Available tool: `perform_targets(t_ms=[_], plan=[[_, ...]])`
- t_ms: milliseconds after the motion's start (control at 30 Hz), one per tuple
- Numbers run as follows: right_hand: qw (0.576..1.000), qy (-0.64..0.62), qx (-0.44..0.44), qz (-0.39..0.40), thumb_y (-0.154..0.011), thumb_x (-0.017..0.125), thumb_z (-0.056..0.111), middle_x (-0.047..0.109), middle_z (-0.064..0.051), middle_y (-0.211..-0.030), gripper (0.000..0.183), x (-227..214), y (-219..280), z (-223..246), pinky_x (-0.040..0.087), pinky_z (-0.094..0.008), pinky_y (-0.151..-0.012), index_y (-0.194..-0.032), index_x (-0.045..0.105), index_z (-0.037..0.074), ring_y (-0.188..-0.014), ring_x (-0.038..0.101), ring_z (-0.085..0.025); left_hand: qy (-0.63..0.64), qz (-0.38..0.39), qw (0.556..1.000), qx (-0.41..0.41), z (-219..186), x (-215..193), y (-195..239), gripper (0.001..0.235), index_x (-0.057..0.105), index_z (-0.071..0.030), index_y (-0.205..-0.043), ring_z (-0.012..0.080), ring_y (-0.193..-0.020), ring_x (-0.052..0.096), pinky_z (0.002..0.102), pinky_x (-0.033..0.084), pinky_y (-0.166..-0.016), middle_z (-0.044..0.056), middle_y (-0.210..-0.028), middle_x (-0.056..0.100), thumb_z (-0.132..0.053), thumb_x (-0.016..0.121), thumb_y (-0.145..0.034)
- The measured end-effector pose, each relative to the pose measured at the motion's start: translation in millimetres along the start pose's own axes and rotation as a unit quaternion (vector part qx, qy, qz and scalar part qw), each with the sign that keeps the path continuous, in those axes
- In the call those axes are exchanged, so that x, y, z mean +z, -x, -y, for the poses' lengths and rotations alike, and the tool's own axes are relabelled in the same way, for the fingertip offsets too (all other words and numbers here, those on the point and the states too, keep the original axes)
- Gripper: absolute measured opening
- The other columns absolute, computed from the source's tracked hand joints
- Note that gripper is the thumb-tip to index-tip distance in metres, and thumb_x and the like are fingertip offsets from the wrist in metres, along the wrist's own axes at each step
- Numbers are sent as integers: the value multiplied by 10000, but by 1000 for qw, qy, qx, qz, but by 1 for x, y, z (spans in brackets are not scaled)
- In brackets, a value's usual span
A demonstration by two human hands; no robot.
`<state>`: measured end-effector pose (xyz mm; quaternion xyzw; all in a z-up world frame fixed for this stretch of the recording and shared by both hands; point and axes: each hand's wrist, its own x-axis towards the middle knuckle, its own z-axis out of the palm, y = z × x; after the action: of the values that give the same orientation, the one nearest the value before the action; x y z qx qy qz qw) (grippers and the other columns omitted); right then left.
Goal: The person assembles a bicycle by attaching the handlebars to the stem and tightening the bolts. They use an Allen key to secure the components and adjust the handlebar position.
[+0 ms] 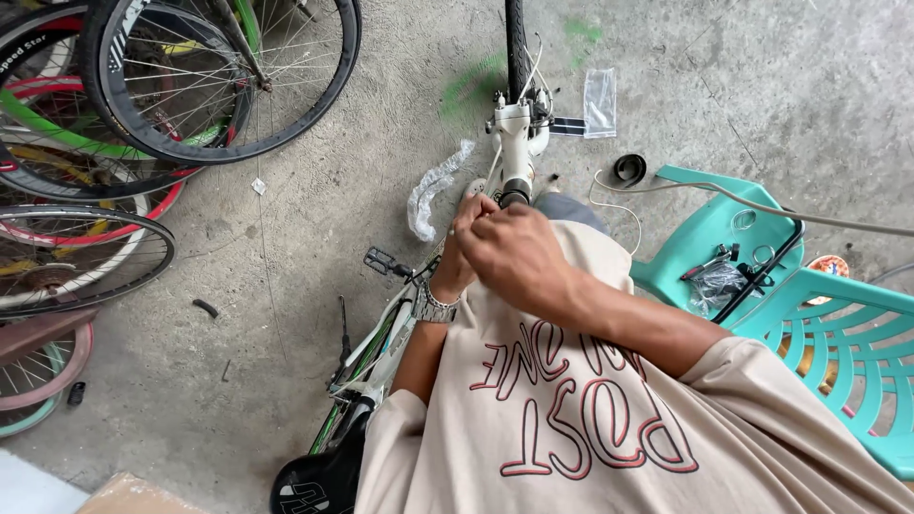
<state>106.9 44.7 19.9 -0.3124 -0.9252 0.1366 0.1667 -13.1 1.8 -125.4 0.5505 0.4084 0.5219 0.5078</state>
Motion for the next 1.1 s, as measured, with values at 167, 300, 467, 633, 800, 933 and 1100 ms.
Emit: perform_targets(t_ms=[167,300,467,633,800,933,1100], plan=[[995,-20,45,89,-874,602,177,653,-40,-586,114,-2,25,27,500,-417,-465,-774,641,139,-461,652,-265,-106,0,986,128,-29,-3,-27,210,776,-178,-1160,189,-771,433,304,451,-816,5,-810,401,-157,633,-1007],[993,-65,58,78,-917,578,239,626,-48,-616,124,10,47,33,509,-408,-439,-837,580,145,-439,647,-295,-172,-2,971,166,-44,-11,-38,192,784,-206,-1141,197,-726,451,312,480,-751,4,-776,439,-183,653,-1002],[981,-178,79,-24,-976,615,204,625,-104,-679,183,-17,41,22,529,-456,-487,-1105,567,84,-547,671,-349,-189,-3,965,181,-30,-11,-32,174,782,-182,-1132,247,-689,488,354,504,-701,35,-744,481,-168,670,-1000],[987,-142,75,-24,-983,611,197,597,-102,-701,340,7,48,14,532,-455,-509,-1305,615,88,-614,676,-333,-194,0,963,188,-29,-9,-35,189,775,-168,-1153,229,-686,501,345,518,-701,18,-740,488,-162,656,-1007],[974,-198,107,-24,-951,645,127,621,-121,-786,185,12,70,5,544,-462,-565,-1130,649,84,-715,685,-373,-210,-22,955,210,-29,-8,-37,153,787,-127,-1103,226,-661,518,350,516,-691,34,-707,476,-135,693,-981],[938,-317,135,-45,-971,599,39,731,-159,-866,432,-22,78,-9,577,-464,-612,-1401,598,74,-752,738,-381,-189,-40,958,211,-33,-4,-38,144,786,-112,-1085,246,-638,527,346,521,-668,44,-697,481,-133,705,-968],[797,-489,334,-115,-906,755,79,698,-126,-586,192,-8,102,-58,573,-286,-542,-1032,670,-37,-525,720,-187,-135,-56,968,204,-25,4,-36,153,792,-100,-1065,218,-629,537,327,527,-672,25,-689,518,-90,753,-918]])
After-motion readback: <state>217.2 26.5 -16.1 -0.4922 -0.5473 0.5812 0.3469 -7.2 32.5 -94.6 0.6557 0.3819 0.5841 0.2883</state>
